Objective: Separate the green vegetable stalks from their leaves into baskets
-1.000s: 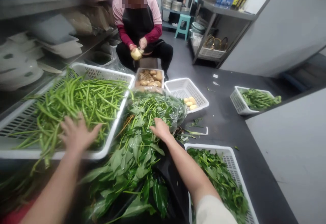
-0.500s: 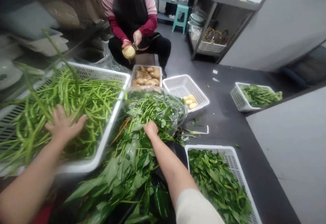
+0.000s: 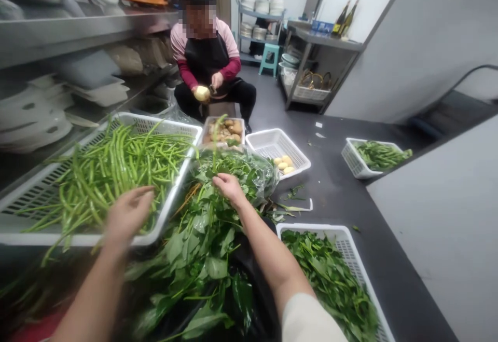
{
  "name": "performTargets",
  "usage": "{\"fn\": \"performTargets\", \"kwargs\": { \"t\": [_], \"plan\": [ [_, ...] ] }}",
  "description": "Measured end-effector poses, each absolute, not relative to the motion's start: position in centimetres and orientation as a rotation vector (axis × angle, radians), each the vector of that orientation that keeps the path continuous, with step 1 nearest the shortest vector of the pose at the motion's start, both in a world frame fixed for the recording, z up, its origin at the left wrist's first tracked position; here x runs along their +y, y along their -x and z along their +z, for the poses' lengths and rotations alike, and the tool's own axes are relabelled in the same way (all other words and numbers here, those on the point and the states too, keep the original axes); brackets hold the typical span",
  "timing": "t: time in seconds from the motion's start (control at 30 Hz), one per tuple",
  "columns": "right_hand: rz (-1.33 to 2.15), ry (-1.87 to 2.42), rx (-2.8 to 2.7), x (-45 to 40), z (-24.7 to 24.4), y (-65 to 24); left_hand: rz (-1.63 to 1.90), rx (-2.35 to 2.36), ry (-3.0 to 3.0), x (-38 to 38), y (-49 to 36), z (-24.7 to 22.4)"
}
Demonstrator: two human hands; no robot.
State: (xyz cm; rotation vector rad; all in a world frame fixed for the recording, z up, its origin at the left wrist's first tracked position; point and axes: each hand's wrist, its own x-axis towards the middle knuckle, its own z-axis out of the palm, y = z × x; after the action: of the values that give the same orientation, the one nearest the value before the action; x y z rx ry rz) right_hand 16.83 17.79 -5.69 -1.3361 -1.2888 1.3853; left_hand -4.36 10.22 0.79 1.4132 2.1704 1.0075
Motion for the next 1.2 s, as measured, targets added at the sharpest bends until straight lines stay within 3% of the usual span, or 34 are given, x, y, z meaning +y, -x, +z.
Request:
{"fn": "performTargets", "kwargs": {
  "t": [0.13,0.33,0.57,0.77,1.0,1.2],
  "plan": [
    [1.571,1.024,-1.391,14.4,-2.6,-16.7,0.940,1.674,-1.400,10.6,-0.6,2.4],
    [1.708,1.036,-1.152,11.9,-2.4,-15.2,0.977,1.455,-1.274,9.0,-2.9,1.8],
    [1.595,1.199,-0.960,10.7,-2.5,-16.3,0.922,1.459,-1.058,6.6,-2.1,-0.7],
    [1.876,1.003,-1.248,6.8,-4.8,-15.8,0.902,1.434,-1.068,6.3,-2.5,-1.7],
    [1.554,1.263,-1.254,7.1,-6.6,-15.8,0.769,1.604,-1.497,4.9,-1.7,-1.1],
    [1.954,1.080,-0.998,6.0,-5.6,-14.3,0.568,1.828,-1.809,3.6,-2.0,-1.7]
  ]
}}
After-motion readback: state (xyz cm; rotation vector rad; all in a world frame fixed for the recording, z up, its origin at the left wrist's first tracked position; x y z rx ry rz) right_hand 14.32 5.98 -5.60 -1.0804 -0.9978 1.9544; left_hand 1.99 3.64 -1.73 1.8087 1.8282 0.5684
